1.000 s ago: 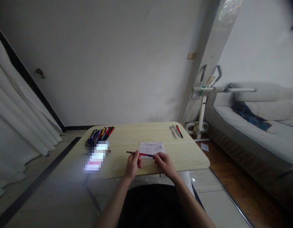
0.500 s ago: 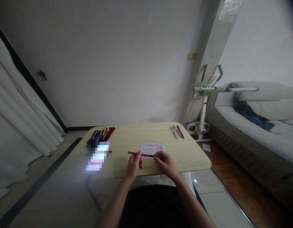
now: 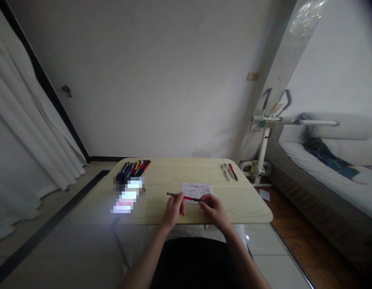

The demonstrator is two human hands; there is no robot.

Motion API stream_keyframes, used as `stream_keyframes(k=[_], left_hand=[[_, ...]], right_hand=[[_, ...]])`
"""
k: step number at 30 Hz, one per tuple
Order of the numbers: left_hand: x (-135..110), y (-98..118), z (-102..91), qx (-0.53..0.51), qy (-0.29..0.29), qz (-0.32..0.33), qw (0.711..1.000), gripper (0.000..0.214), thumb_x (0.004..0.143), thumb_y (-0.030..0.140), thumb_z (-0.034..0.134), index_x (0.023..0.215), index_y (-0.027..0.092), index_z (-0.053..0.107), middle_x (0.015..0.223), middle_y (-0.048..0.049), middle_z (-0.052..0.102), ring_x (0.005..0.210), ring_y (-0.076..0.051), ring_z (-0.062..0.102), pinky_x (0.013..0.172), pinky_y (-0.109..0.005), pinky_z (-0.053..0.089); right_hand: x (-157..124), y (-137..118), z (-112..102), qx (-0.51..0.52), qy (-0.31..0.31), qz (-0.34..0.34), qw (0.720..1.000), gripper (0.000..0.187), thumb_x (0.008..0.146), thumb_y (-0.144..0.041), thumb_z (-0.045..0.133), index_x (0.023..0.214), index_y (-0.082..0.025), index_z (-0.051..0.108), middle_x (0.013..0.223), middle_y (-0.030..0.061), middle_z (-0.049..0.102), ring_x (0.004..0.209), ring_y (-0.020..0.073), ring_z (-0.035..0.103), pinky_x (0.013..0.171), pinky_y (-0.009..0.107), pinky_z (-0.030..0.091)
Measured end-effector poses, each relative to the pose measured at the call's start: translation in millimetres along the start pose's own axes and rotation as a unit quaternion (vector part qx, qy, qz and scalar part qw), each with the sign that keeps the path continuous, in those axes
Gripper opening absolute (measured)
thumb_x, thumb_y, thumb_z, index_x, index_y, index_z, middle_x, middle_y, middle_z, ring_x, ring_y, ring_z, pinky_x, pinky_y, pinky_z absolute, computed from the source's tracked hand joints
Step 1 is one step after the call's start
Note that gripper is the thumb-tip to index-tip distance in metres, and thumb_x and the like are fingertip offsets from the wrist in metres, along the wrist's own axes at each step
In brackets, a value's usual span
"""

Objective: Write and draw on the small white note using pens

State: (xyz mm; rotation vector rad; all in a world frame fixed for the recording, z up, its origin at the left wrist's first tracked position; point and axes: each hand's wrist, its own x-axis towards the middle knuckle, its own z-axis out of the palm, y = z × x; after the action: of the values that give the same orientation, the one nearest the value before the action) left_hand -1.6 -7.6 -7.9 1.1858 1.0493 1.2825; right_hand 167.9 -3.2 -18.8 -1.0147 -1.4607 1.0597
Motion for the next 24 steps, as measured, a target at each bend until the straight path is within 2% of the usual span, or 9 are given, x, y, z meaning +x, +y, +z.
stream_keyframes(k=[10, 14, 16, 19, 24], left_hand=[[1, 3, -0.5, 0.01, -0.006, 0.005, 1.0, 0.044, 0.078, 0.044, 0.041, 0.045, 0.016, 0.046, 0.035, 0.0013, 0.043, 0.036, -0.009, 0.04, 0.043, -0.022, 0.031], [5, 3, 1.7, -0.104, -0.029, -0.032, 0.994, 0.042, 0.078, 0.044, 0.041, 0.046, 0.017, 0.042, 0.035, 0.0027, 0.04, 0.035, -0.009, 0.039, 0.041, -0.022, 0.027], [6, 2, 5.5, -0.175, -0.043, -0.047, 0.982, 0.04, 0.078, 0.042, 0.041, 0.047, 0.017, 0.041, 0.034, 0.0038, 0.038, 0.034, -0.009, 0.038, 0.04, -0.022, 0.026], [5, 2, 12.9, -0.23, -0.066, -0.063, 0.969, 0.037, 0.077, 0.039, 0.043, 0.048, 0.017, 0.041, 0.034, 0.0034, 0.039, 0.034, -0.008, 0.037, 0.041, -0.022, 0.026], [6, 4, 20.5, -0.325, -0.1, -0.095, 0.936, 0.035, 0.076, 0.037, 0.041, 0.047, 0.017, 0.041, 0.034, 0.0038, 0.036, 0.034, -0.008, 0.035, 0.041, -0.023, 0.024]], right_hand=[[2, 1, 1, 0.077, 0.012, 0.019, 0.997, 0.018, 0.067, -0.03, 0.063, 0.075, -0.018, 0.054, 0.06, -0.0031, 0.05, 0.047, 0.0081, 0.041, 0.043, 0.02, 0.031], [4, -8, 7, 0.104, 0.018, 0.01, 0.994, 0.015, 0.068, -0.027, 0.062, 0.077, -0.018, 0.053, 0.058, -0.0038, 0.049, 0.047, 0.0078, 0.042, 0.043, 0.02, 0.032], [7, -14, 9, 0.118, 0.038, -0.006, 0.992, 0.014, 0.07, -0.026, 0.061, 0.08, -0.019, 0.054, 0.058, -0.0039, 0.049, 0.047, 0.0079, 0.043, 0.044, 0.02, 0.033], [13, -22, 8, 0.123, 0.064, -0.029, 0.99, 0.016, 0.07, -0.024, 0.061, 0.084, -0.019, 0.055, 0.057, -0.0038, 0.049, 0.049, 0.0081, 0.043, 0.045, 0.02, 0.034], [20, -31, 6, 0.118, 0.053, -0.04, 0.991, 0.014, 0.07, -0.024, 0.061, 0.082, -0.018, 0.057, 0.059, -0.0021, 0.053, 0.05, 0.0089, 0.046, 0.048, 0.022, 0.038]])
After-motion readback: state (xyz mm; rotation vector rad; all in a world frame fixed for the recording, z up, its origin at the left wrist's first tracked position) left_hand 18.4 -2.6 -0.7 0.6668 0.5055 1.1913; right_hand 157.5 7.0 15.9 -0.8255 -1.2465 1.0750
